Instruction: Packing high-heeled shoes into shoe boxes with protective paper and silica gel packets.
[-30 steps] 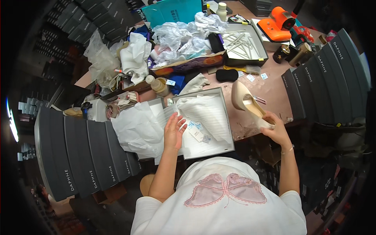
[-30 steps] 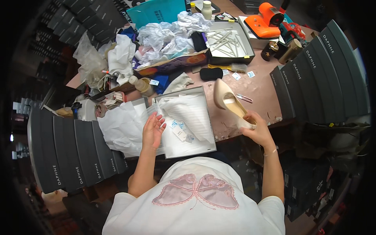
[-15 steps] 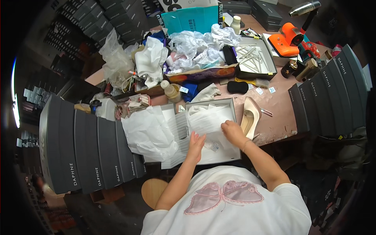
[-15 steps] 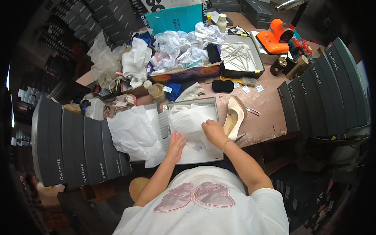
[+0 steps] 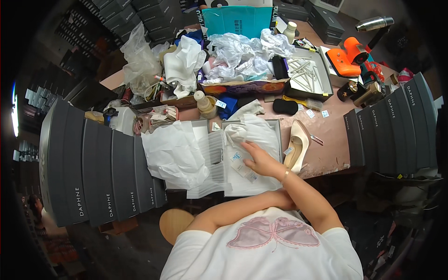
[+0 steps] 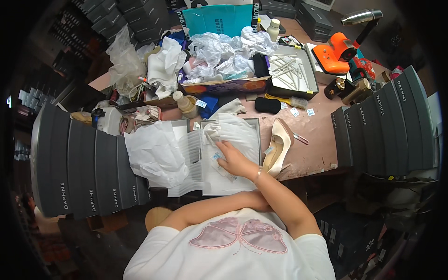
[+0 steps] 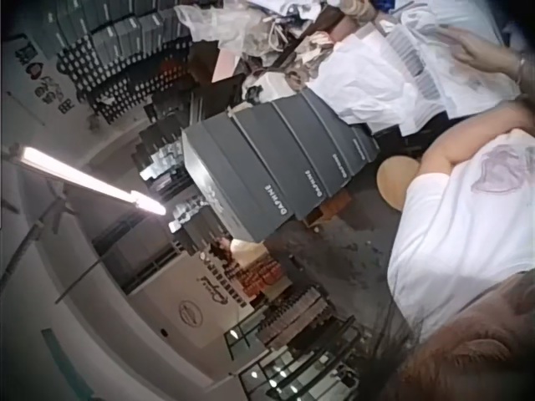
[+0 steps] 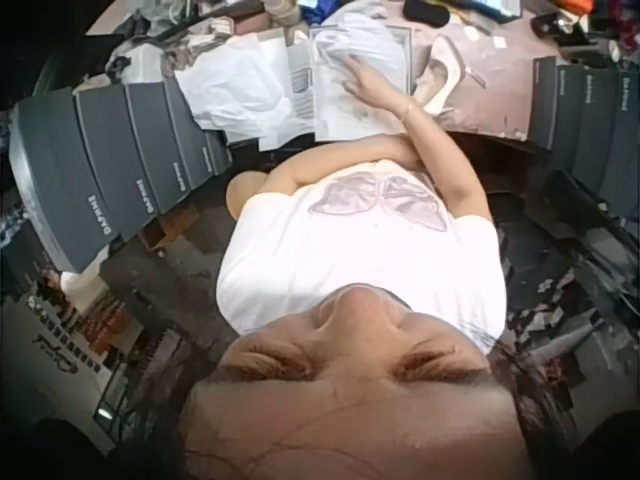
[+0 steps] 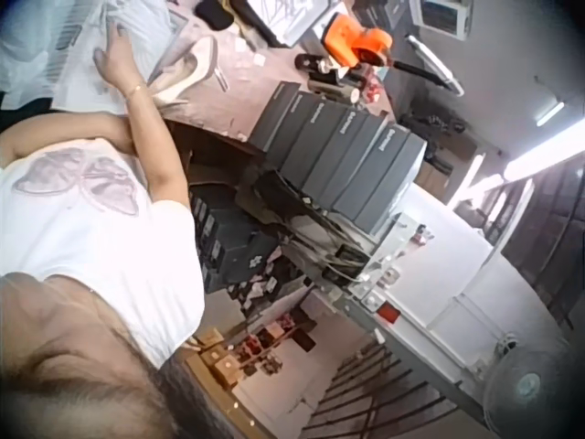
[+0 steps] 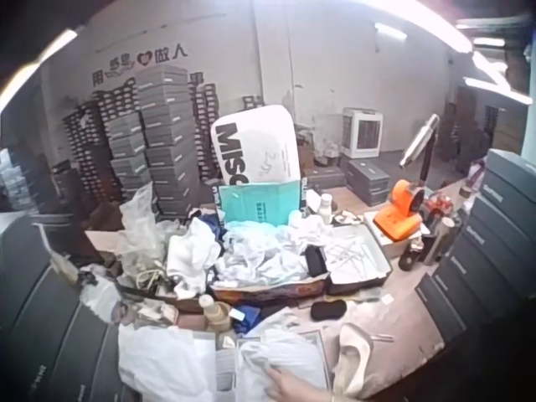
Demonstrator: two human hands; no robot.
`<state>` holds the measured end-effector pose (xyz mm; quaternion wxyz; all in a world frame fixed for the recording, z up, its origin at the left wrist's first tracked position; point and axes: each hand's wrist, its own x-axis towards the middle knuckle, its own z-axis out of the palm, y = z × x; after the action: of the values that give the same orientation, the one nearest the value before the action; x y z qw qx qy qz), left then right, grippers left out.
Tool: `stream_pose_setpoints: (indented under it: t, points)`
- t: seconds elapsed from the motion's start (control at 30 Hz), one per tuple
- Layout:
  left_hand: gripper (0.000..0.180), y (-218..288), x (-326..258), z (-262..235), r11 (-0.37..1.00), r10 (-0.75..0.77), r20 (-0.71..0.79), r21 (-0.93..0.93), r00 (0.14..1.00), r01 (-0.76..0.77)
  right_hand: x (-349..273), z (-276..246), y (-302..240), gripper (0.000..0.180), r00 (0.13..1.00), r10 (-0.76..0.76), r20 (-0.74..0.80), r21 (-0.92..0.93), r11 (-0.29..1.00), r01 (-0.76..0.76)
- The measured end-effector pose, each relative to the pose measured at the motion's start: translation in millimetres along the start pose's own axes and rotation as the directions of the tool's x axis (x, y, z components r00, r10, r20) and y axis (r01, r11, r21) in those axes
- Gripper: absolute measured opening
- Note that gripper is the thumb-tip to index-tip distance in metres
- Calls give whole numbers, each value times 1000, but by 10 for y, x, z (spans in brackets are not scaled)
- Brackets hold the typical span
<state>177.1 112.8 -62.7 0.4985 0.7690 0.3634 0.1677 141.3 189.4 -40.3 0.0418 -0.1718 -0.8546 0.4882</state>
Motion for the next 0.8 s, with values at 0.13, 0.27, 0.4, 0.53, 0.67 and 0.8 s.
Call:
stream_pose_setpoints:
  t: [0.13,0.27,0.4,0.53,0.67,0.8]
  points:
    - [44,-235,-717,103,861,-317,-220,-475,922,182,144,416,1035,57,957,135,-256,-442,864,-240]
    - [49,-610,-1195,405,598,-725,-452,-787,520,151,414,282,1206,28,984,122,-130,-520,837,-172]
    - [70,-617,-1148,286,375,-859,-423,-903,288,-208,204,-3,792,28,938,111,-329,-197,963,-183]
    - [82,-656,-978,269,37,-819,-295,-883,492,-468,-54,176,526,30,880,-87,-467,-8,995,95]
    - [82,-627,-1036,194,38,-767,-446,-749,462,-662,-165,-217,-59,29,878,-329,-349,19,934,358]
    - [75,-737,-1559,240,195,-677,-650,-610,344,-768,-280,-1132,121,23,772,-34,-634,60,994,92]
